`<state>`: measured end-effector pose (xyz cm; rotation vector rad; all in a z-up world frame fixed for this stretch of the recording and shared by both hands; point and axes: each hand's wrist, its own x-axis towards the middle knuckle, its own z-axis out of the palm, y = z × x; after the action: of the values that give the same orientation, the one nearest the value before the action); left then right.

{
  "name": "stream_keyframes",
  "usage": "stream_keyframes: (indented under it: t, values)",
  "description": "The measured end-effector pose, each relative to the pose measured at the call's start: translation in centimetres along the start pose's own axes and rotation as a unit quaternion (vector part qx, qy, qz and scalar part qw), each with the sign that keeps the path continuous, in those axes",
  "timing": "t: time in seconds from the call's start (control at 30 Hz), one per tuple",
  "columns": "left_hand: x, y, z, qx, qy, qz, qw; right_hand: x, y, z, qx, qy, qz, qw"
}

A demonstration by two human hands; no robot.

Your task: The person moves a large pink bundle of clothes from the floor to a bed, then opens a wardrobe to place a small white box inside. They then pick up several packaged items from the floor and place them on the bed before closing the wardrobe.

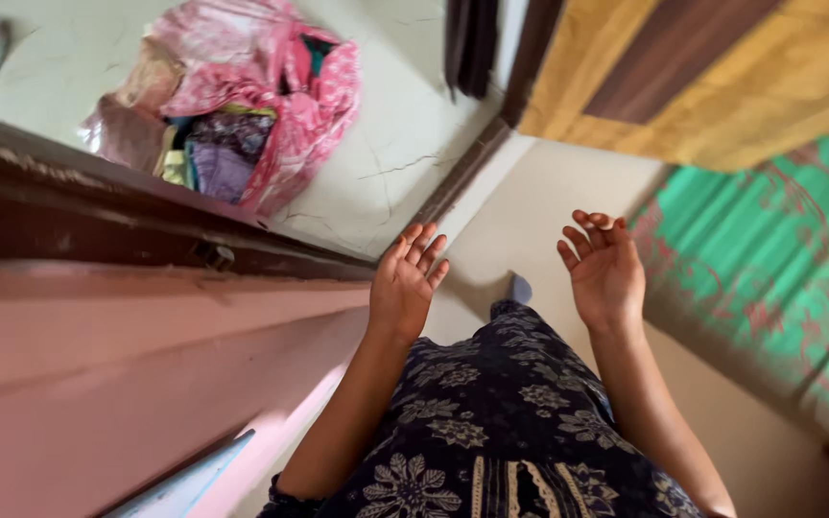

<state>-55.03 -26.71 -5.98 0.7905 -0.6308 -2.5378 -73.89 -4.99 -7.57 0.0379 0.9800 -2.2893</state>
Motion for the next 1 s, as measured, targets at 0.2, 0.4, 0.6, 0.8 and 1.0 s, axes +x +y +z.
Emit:
stream_keyframes:
  t: [0.2,0.4,0.6,0.8,1.0]
  values:
    - [5.9,1.1,5.2,-0.028,0.091,0.079,0.992,13.1,-4.9,3.6,-0.076,-0.091,0.093,0.989]
    - [10.8,3.0,4.6,-0.075,0.133,0.165,0.974,23.2,-2.8,8.7,-0.078,-0.151,0.172,0.97]
    - [16.7,10.1,1.0,-0.103,0.123,0.276,0.948,29.4,0.5,16.8,-0.098,-0.256,0.183,0.944]
    - [22.9,17.0,2.5,-0.181,-0.042,0.389,0.902,35.2,0.2,23.0,-0.123,-0.332,0.206,0.912]
    - [26.5,21.5,2.4,-0.209,-0.049,0.374,0.902,40.8,2.9,26.6,-0.128,-0.302,0.2,0.923]
